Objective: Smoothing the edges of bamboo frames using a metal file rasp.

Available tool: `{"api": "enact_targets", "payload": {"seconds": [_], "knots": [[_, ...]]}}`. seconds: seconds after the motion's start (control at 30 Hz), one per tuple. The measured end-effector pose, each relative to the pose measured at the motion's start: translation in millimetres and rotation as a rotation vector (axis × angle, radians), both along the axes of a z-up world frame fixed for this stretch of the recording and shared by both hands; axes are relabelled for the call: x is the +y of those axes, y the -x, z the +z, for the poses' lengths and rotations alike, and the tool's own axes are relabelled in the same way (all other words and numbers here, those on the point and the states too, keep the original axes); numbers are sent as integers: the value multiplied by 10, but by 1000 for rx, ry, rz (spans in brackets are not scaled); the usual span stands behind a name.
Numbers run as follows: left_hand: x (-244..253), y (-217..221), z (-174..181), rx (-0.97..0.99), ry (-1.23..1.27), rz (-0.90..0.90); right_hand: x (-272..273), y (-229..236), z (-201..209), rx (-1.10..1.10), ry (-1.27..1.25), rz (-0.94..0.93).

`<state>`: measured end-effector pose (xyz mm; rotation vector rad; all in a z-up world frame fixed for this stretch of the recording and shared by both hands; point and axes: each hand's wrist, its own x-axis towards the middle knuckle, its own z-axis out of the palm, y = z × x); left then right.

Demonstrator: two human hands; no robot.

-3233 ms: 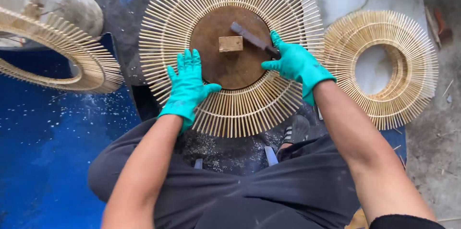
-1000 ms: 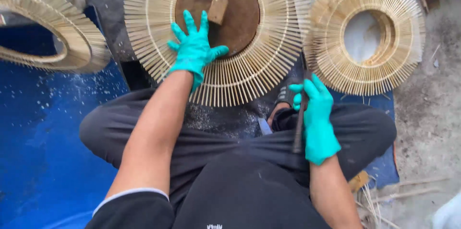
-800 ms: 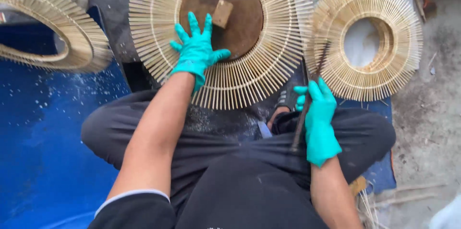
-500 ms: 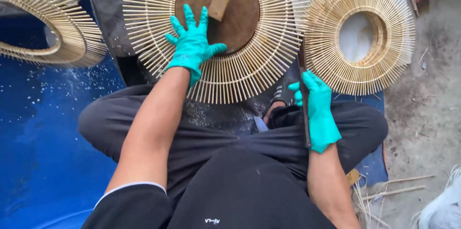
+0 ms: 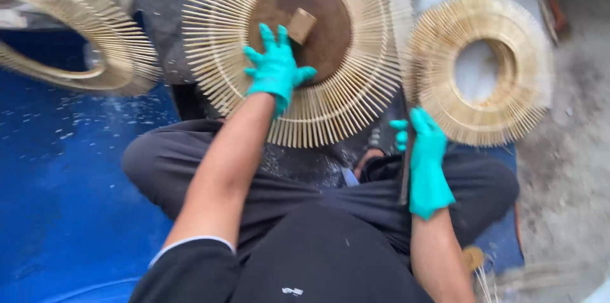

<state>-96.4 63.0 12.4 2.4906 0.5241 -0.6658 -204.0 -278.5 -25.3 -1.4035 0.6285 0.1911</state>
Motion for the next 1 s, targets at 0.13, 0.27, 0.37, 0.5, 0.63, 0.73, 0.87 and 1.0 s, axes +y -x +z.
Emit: {"api": "enact_targets", "payload": {"seconds": [0.13, 0.27, 0.37, 0.5, 0.63, 0.73, 0.87, 1.0], "knots": [[1, 164, -351, -195, -101, 23, -139, 73, -136, -15, -48, 100], [134, 10, -284, -64, -47, -3, -154, -23, -235, -36, 43, 69], [55, 58, -315, -56, 8, -31, -245, 3, -154, -51, 21, 80], [33, 72, -124, -49, -37, -134, -115, 15, -110, -13, 6, 5], [54, 42, -355, -171, -7, -167, -240, -51, -208, 16, 52, 46], [109, 13, -304, -118, -5, -178, -155, -60, -203, 11, 42, -29], [127, -51, -229, -53, -48, -198, -169, -62, -198, -9, 10, -4], [183, 26, -324, -19, -59, -218, -150, 37, -105, 31, 23, -17]]}}
